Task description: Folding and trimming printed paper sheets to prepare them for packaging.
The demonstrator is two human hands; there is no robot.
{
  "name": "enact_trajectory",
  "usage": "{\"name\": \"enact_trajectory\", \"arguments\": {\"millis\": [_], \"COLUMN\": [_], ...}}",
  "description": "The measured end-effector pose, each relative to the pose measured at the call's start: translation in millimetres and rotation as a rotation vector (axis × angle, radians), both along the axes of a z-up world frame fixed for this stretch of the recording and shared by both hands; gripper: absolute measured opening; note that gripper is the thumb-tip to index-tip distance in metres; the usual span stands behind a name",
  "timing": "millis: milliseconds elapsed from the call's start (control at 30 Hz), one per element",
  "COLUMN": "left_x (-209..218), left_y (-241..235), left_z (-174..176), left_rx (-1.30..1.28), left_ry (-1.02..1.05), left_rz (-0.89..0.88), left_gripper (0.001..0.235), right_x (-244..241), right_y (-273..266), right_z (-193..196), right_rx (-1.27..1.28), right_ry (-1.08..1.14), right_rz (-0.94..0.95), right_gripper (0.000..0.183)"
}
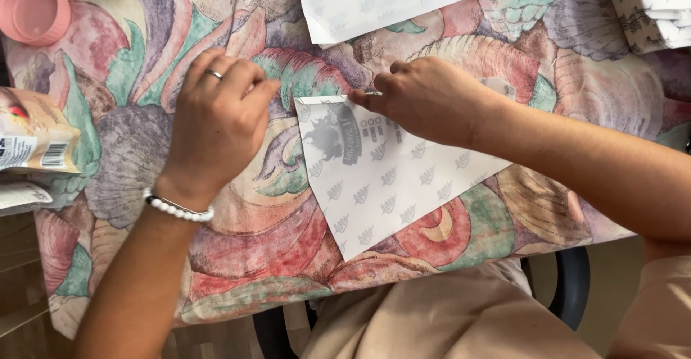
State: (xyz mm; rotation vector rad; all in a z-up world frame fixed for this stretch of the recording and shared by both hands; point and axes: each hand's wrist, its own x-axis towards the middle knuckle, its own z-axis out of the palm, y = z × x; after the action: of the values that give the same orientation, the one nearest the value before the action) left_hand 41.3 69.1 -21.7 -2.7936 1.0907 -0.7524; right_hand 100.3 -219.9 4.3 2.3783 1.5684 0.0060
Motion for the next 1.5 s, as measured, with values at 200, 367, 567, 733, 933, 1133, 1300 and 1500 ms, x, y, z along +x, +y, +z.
{"name": "enact_trajectory", "arguments": {"millis": [200,367,567,733,933,1133,1300,1500], "left_x": [-20,-27,-30,-30,-30,-29,-30,-26], "left_y": [-69,-82,-88,-91,-89,-93,-94,-96], "left_z": [-9,-30,-33,-34,-34,-35,-35,-26], "left_rx": [-0.115,0.037,0.155,0.228,0.102,0.238,0.238,0.209], "left_ry": [0.343,0.115,0.107,0.054,0.147,0.195,0.183,0.224], "left_rz": [0.090,0.176,0.253,0.279,0.258,0.317,0.327,0.320], "left_gripper": [0.039,0.045,0.050,0.053,0.052,0.072,0.076,0.071], "right_x": [7,13,16,14,6,6,8,6], "right_y": [-3,-20,-73,-89,-80,-70,-69,-64], "right_z": [-16,-26,-10,-18,-13,-9,-12,-7], "right_rx": [-0.101,0.168,0.128,0.164,0.096,-0.048,-0.051,-0.111], "right_ry": [0.023,0.233,0.273,0.208,0.126,0.064,0.066,0.022], "right_rz": [-0.004,-0.001,-0.201,-0.157,-0.101,-0.092,-0.080,-0.082], "right_gripper": [0.062,0.047,0.048,0.045,0.069,0.076,0.071,0.074]}}
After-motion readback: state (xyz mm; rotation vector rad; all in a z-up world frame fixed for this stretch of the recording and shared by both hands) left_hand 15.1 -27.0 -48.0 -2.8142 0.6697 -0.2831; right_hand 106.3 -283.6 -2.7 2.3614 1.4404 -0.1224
